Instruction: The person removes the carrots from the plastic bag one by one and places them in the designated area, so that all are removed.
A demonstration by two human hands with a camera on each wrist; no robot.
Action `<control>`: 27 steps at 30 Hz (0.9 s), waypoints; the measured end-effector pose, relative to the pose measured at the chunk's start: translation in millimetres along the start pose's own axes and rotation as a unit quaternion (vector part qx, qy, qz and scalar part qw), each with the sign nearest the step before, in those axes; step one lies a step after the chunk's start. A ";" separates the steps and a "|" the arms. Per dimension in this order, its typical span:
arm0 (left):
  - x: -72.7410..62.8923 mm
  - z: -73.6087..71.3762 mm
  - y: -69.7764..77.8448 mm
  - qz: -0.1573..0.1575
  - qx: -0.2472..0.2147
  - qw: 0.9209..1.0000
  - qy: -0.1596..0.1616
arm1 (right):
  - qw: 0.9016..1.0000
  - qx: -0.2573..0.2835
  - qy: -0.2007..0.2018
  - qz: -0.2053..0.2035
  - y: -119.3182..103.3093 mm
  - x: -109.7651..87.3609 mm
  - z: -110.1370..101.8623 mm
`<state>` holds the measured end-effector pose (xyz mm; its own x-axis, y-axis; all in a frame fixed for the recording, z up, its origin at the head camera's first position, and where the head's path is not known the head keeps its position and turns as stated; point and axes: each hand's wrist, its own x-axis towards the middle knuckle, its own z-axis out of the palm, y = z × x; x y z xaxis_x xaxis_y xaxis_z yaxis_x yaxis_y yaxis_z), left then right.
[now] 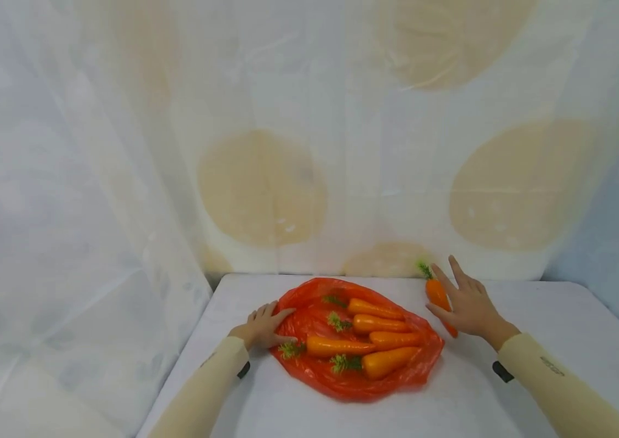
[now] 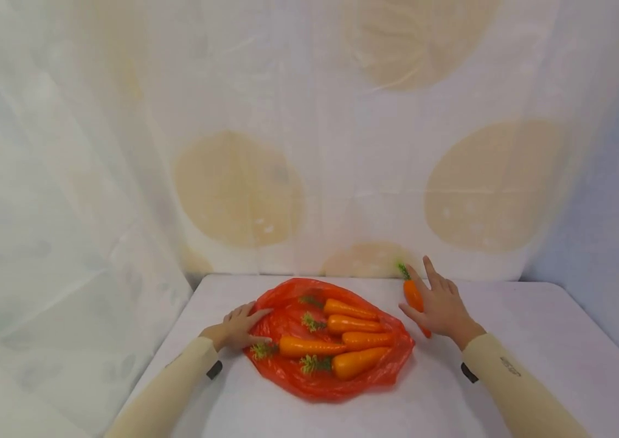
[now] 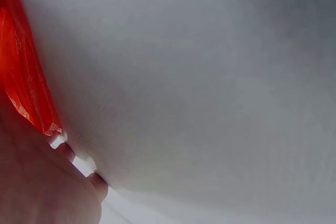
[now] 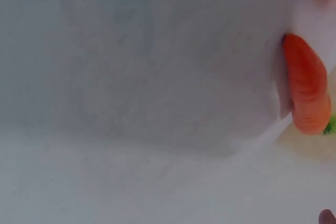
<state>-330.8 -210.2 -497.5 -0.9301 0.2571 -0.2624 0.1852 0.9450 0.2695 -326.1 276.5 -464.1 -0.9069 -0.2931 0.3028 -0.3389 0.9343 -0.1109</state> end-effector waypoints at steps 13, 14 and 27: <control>10.2 10.3 -5.6 -0.002 0.003 1.000 0.003 | 0.998 0.020 0.016 -0.054 -18.6 6.4 5.3; 9.6 9.0 -6.0 -0.003 0.003 1.000 0.003 | 0.998 0.024 0.014 -0.058 -21.2 8.6 5.4; -1.1 0.3 1.3 -0.007 0.009 1.000 -0.001 | 0.993 0.038 0.024 -0.106 -51.2 16.5 1.3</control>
<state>-329.5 -209.2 -497.2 -0.9321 0.2438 -0.2679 0.1775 0.9521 0.2489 -324.0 223.6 -454.7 -0.8011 -0.4692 0.3716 -0.5399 0.8345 -0.1102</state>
